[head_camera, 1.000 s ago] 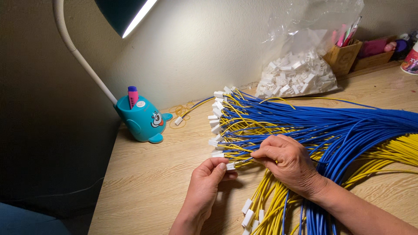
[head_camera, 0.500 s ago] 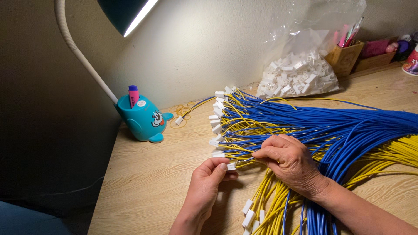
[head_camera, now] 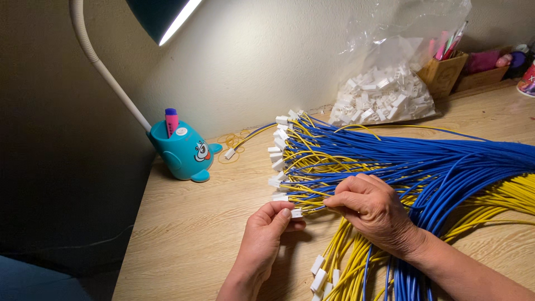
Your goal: The person inserts the ends of blue and yellow wires into small white plastic connectors. They repeatedly pick up a wire and a connector, align them, and press them together to secure the connection.
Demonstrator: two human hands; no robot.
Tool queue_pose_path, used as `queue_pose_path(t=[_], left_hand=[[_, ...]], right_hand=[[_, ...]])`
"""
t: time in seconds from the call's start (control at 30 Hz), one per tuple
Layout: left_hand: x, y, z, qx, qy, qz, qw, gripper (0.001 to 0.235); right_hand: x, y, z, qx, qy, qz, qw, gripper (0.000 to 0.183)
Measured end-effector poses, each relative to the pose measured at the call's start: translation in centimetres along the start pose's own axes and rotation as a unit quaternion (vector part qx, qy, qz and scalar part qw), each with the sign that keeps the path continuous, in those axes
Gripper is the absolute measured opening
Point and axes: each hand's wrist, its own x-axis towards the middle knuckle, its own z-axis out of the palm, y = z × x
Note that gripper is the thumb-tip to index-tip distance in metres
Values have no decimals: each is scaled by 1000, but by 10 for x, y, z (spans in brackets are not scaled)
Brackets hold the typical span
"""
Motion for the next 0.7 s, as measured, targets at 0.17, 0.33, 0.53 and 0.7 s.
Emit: queue_pose_path(t=[0.17,0.33,0.53,0.7], left_hand=[[1,-1,0,-3,0,4,1000,11],[0,1,1,-3,0,2,1000,12],[-2,2,2,-5,6,-3,1000,11],[-3,4,3,-8,14,-12,1000,12]], right_hand=[[-2,2,3,-6,3,4,1000,15],[0,3,4,8,5,17,1000,15],[1,2,4,-15,8,18,1000,9],[6,-11,-1,-39,-11,-9,999,9]])
